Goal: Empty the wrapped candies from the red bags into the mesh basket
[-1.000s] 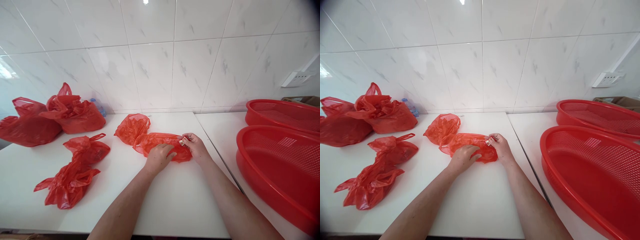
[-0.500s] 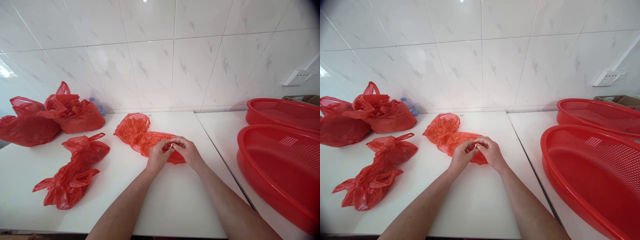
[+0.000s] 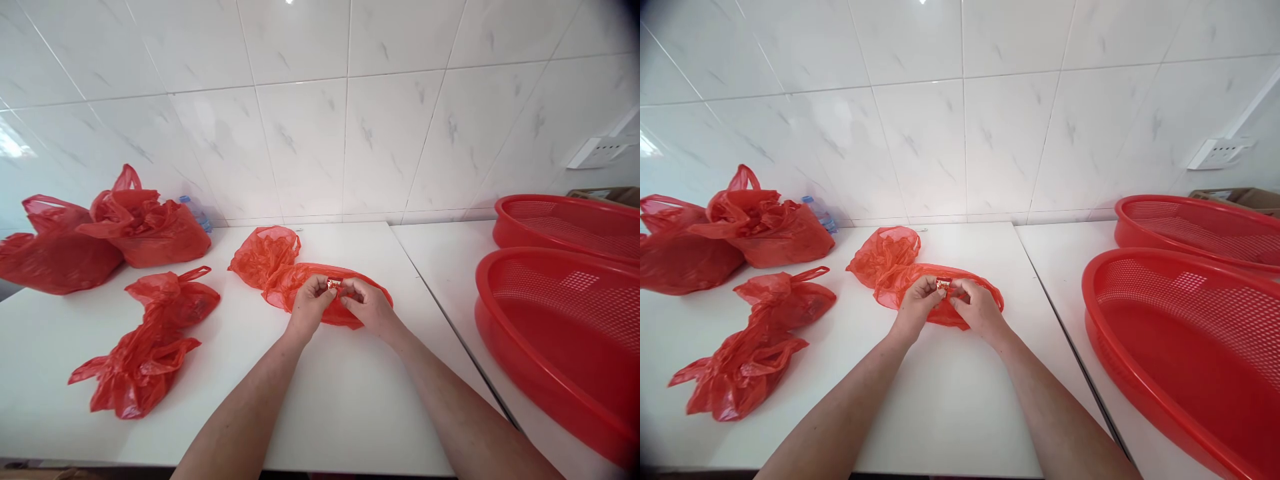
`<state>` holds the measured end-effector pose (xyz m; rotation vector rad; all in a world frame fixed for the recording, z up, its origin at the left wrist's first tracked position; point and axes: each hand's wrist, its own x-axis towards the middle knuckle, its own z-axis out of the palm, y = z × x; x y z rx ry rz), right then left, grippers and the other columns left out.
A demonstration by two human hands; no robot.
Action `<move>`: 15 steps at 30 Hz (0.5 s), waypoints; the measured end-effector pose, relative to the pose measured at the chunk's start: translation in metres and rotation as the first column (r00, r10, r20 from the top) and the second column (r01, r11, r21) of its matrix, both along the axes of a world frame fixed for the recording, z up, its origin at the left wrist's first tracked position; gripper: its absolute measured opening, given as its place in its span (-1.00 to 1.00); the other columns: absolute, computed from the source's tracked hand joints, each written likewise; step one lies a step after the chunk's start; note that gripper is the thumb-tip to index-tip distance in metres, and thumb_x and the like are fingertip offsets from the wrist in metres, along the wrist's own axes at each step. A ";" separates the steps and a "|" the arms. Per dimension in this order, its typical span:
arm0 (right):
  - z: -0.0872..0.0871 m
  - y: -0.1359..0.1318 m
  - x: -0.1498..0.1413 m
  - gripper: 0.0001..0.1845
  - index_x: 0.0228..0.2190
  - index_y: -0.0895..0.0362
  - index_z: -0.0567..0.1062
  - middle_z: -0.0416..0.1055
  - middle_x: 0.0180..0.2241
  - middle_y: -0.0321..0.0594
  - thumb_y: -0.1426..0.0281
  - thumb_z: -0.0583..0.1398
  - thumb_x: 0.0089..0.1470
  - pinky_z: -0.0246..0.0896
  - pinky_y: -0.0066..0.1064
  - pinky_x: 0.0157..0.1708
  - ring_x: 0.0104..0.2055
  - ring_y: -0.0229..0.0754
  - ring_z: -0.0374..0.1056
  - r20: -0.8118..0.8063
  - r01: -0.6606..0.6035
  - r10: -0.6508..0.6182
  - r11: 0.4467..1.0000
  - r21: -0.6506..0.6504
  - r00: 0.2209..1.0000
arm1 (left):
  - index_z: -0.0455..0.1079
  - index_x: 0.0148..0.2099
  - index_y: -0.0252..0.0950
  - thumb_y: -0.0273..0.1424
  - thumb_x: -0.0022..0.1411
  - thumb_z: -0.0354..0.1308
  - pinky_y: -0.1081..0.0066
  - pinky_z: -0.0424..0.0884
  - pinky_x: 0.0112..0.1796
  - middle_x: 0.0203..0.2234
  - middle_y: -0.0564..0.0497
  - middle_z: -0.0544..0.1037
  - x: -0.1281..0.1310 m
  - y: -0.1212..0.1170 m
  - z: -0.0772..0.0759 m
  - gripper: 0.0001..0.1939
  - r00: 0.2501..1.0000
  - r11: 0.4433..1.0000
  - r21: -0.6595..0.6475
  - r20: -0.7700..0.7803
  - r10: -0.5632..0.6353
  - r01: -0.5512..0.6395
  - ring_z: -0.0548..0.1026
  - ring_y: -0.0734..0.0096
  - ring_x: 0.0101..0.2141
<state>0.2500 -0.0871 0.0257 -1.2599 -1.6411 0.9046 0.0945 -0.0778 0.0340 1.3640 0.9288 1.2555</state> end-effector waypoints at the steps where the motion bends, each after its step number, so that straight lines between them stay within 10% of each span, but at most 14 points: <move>1: 0.001 -0.001 0.000 -0.74 -0.19 -0.02 0.44 0.45 -0.27 -0.31 0.29 0.16 0.01 0.29 -0.36 -0.34 -0.34 -0.25 0.35 -0.002 -0.014 0.014 1.000 0.019 1.000 | 0.35 -0.32 -0.30 -0.34 0.07 0.21 0.48 0.24 -0.40 -0.46 0.07 0.44 0.000 0.001 0.000 -0.84 0.999 1.000 -0.015 0.028 -0.016 0.016 0.35 0.51 -0.43; 15: 0.008 -0.003 -0.002 -0.76 -0.57 0.08 0.36 0.28 -0.56 -0.34 0.20 0.20 -0.02 0.06 -0.42 -0.55 -0.52 -0.27 0.15 -0.083 0.020 -0.010 0.993 0.120 0.997 | 0.31 -0.30 -0.27 -0.29 0.06 0.25 0.45 0.35 -0.33 -0.38 0.05 0.46 0.001 -0.004 0.002 -0.77 0.964 0.962 -0.179 0.206 -0.169 0.207 0.44 0.47 -0.34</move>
